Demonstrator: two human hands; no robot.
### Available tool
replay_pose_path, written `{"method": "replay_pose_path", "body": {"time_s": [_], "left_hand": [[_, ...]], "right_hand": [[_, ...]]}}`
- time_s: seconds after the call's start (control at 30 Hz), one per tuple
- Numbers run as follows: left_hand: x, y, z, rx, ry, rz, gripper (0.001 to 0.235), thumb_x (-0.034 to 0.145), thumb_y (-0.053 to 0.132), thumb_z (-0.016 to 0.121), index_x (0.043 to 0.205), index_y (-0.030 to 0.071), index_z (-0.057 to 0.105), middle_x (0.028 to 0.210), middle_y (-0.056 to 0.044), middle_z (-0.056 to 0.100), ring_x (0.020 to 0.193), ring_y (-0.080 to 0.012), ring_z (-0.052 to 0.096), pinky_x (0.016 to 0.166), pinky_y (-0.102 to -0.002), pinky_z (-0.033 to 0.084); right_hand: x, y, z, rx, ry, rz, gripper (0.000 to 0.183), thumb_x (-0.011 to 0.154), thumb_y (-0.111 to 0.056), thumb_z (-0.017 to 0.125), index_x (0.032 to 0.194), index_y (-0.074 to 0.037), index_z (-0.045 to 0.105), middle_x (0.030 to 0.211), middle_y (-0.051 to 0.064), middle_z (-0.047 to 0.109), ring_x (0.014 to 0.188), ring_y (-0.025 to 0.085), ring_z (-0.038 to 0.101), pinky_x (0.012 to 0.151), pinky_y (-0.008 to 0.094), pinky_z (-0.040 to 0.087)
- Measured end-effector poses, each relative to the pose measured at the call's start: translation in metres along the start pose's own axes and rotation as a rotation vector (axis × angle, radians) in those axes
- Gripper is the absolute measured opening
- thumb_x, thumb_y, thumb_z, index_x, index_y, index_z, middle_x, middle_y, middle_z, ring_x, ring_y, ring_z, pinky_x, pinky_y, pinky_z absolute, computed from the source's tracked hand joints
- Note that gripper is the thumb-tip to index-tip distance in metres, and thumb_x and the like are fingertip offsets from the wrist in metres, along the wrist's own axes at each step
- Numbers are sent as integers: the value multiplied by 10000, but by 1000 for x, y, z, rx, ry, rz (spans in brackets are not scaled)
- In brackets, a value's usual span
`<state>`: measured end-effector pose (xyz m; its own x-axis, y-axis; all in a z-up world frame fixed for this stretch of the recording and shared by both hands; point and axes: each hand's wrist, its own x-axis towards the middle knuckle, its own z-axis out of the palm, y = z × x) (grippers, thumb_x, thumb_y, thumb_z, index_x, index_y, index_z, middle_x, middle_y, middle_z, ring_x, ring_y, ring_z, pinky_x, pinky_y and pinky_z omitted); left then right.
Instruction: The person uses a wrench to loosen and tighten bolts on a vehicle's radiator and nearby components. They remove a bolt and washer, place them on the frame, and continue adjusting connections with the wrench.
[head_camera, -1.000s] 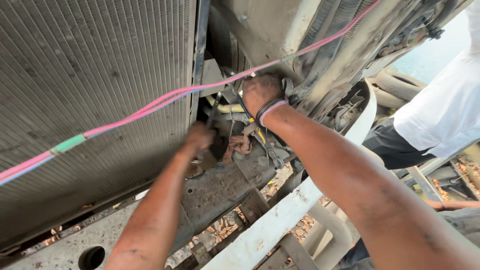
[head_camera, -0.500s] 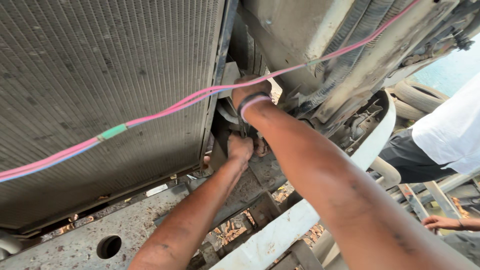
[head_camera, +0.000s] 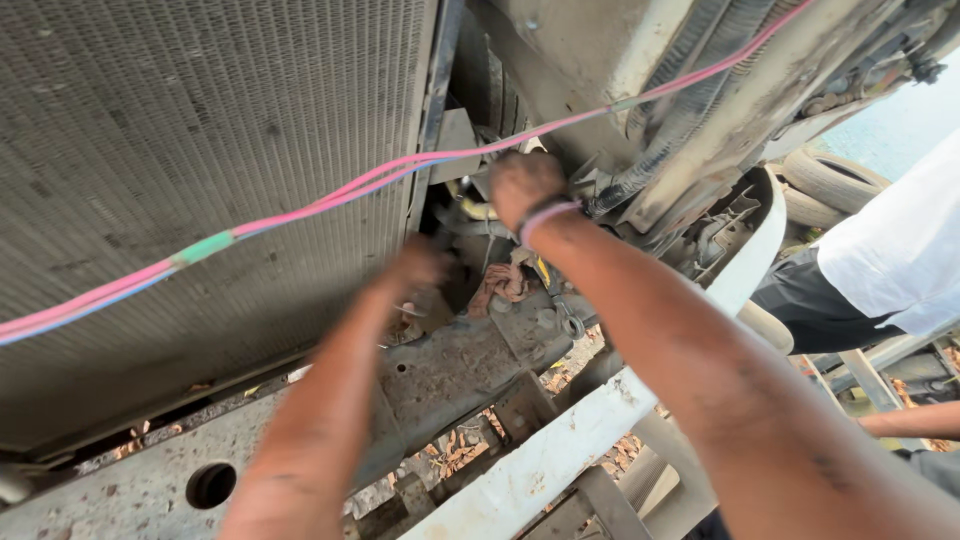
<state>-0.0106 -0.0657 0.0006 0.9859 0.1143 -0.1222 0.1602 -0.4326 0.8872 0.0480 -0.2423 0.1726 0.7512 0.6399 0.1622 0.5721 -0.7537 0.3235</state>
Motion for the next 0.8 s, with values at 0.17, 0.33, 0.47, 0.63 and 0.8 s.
{"method": "replay_pose_path", "body": {"time_s": [0.17,0.33,0.47,0.63,0.8], "left_hand": [[13,-9,-72,147,-20,-104,299,929,280,750,875,-10,801,691,-130,731,534,-230,677,507,-373,543],[23,-24,-36,322,144,-4,281,838,306,789,871,27,785,819,-197,748,742,-335,713,645,-445,563],[28,-15,45,230,56,-48,342,891,314,678,883,-21,746,893,-244,744,833,-383,747,715,-493,578],[7,20,115,-297,349,-190,249,751,116,614,831,-88,730,837,-259,752,790,-314,771,689,-446,595],[-20,41,116,-383,397,-207,198,762,82,636,765,-105,700,679,-203,720,603,-266,734,538,-433,562]], "right_hand": [[7,28,3,-421,408,77,497,663,-308,525,1084,-110,700,973,164,773,997,386,727,916,594,362],[-10,18,-16,-71,-29,92,291,925,-144,503,1130,-54,690,895,179,769,884,355,737,941,546,473],[-25,22,-26,17,96,88,212,874,-161,569,879,-93,770,930,195,759,887,367,742,788,483,585],[-5,7,-23,118,134,125,206,879,-150,585,875,-83,780,948,213,755,910,378,738,774,503,593],[16,-21,-26,85,-59,195,244,906,-178,589,1019,-74,778,1066,220,747,1007,368,728,784,488,589]]}}
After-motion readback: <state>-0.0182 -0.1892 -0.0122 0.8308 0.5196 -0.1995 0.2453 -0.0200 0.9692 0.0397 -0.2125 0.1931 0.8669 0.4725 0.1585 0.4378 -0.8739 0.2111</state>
